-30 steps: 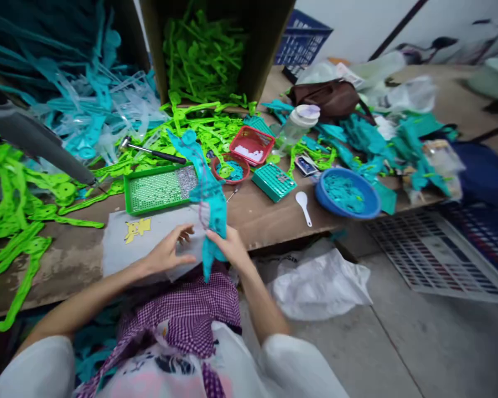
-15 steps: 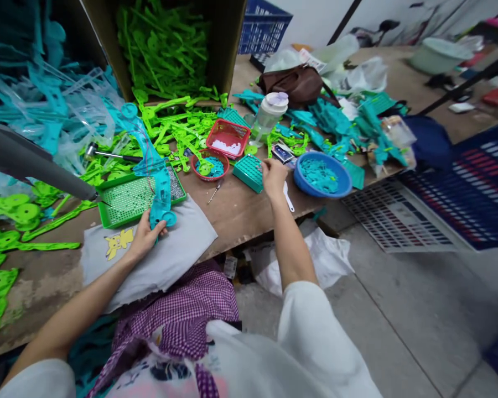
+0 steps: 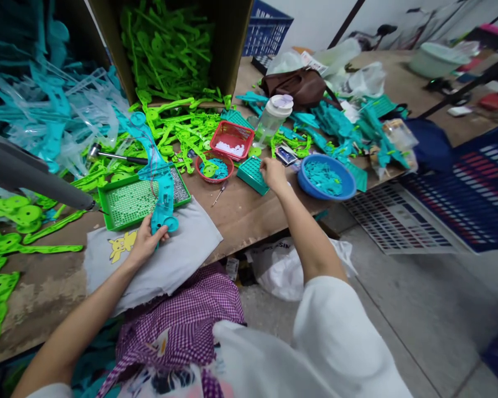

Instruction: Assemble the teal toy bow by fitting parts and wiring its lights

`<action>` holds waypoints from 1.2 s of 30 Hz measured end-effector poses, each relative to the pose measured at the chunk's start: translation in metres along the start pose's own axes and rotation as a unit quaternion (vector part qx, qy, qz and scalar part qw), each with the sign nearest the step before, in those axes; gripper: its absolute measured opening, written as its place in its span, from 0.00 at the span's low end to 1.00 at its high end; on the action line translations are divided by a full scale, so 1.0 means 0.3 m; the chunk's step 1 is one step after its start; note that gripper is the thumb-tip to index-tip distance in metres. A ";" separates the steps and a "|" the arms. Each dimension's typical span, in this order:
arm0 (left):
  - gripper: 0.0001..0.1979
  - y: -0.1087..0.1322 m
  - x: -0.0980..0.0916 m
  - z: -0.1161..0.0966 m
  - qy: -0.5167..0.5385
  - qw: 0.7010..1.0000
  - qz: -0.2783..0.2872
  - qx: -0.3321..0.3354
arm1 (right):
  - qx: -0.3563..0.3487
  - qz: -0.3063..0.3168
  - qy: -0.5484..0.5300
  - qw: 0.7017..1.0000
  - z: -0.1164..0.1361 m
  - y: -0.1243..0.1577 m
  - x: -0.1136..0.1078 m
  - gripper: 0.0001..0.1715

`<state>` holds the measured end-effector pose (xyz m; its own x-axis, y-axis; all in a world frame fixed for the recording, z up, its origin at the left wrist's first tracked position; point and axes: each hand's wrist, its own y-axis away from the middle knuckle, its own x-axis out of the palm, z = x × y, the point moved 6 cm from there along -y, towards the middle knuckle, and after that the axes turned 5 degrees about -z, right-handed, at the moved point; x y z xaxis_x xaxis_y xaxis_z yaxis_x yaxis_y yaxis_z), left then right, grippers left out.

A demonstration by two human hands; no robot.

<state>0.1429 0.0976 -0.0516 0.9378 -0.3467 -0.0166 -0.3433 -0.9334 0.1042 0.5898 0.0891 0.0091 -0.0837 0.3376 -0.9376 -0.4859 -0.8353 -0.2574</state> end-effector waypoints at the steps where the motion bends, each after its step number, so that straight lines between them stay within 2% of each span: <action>1: 0.30 0.000 -0.001 -0.002 0.003 1.000 0.002 -0.001 | -0.005 0.007 -0.004 1.000 -0.002 -0.004 0.002 0.15; 4: 0.28 0.002 -0.003 -0.008 0.013 1.000 0.008 -0.002 | 0.006 0.009 -0.017 1.000 -0.015 0.002 0.003 0.13; 14: 0.29 -0.003 0.005 -0.011 0.034 0.999 0.021 -0.002 | 0.022 -0.042 -0.033 0.998 -0.034 0.035 0.021 0.13; 17: 0.29 -0.005 0.009 0.002 0.032 0.999 0.011 -0.002 | 0.038 -0.084 -0.043 0.995 -0.026 0.043 -0.006 0.14; 19: 0.30 -0.003 0.011 0.015 0.019 1.000 0.002 -0.003 | 0.062 -0.119 -0.064 0.989 0.012 0.065 -0.045 0.13; 21: 0.29 0.002 0.013 0.028 -0.012 1.000 -0.004 -0.001 | 0.072 -0.159 -0.106 0.979 0.108 0.116 -0.089 0.10; 23: 0.28 0.008 0.012 0.035 -0.056 0.998 -0.012 0.009 | 0.024 -0.186 -0.182 0.965 0.278 0.201 -0.115 0.09; 24: 0.28 0.010 0.011 0.034 -0.079 0.997 -0.019 0.018 | -0.032 -0.171 -0.231 0.957 0.389 0.251 -0.112 0.09; 26: 0.27 0.014 0.008 0.027 -0.112 0.992 -0.034 0.051 | -0.143 -0.102 -0.305 0.936 0.610 0.355 -0.077 0.09; 28: 0.25 0.017 0.008 0.018 -0.124 0.987 -0.042 0.092 | -0.204 -0.027 -0.344 0.916 0.774 0.432 -0.025 0.09; 31: 0.24 0.019 0.010 0.019 -0.125 0.983 -0.041 0.126 | -0.217 0.013 -0.322 0.922 0.880 0.456 0.029 0.09; 36: 0.26 0.021 0.014 0.032 -0.140 0.981 -0.035 0.130 | -0.237 0.045 -0.210 0.948 0.909 0.421 0.047 0.11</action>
<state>0.1441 0.0895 -0.0604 0.9212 -0.2583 -0.2911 -0.3137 -0.9355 -0.1627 0.2901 0.1067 0.0270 -0.4925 0.3161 -0.8109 -0.0230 -0.9361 -0.3509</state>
